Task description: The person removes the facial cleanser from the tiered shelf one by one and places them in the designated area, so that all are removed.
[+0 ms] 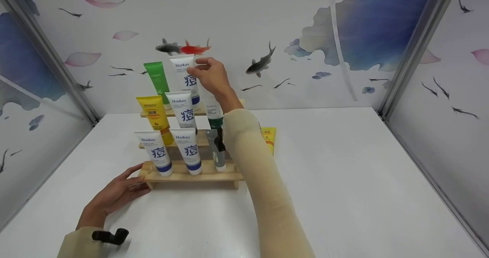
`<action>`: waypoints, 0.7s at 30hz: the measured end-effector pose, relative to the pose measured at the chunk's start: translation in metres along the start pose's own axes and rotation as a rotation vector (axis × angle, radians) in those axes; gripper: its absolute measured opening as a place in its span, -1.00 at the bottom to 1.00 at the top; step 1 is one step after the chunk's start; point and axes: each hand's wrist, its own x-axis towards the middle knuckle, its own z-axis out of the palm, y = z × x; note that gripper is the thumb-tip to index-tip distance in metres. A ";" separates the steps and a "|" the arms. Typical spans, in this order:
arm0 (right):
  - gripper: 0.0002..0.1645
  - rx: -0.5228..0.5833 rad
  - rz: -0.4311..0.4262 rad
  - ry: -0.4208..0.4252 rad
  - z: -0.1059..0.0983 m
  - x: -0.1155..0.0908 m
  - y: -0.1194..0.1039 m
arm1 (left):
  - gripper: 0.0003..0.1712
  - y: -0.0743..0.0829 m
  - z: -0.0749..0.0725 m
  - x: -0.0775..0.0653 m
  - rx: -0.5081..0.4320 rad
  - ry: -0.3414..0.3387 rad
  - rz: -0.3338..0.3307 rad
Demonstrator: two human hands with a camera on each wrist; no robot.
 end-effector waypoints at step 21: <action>-0.51 -0.071 -0.019 0.046 0.012 0.002 0.000 | -0.28 -0.001 0.001 -0.003 0.000 0.010 0.005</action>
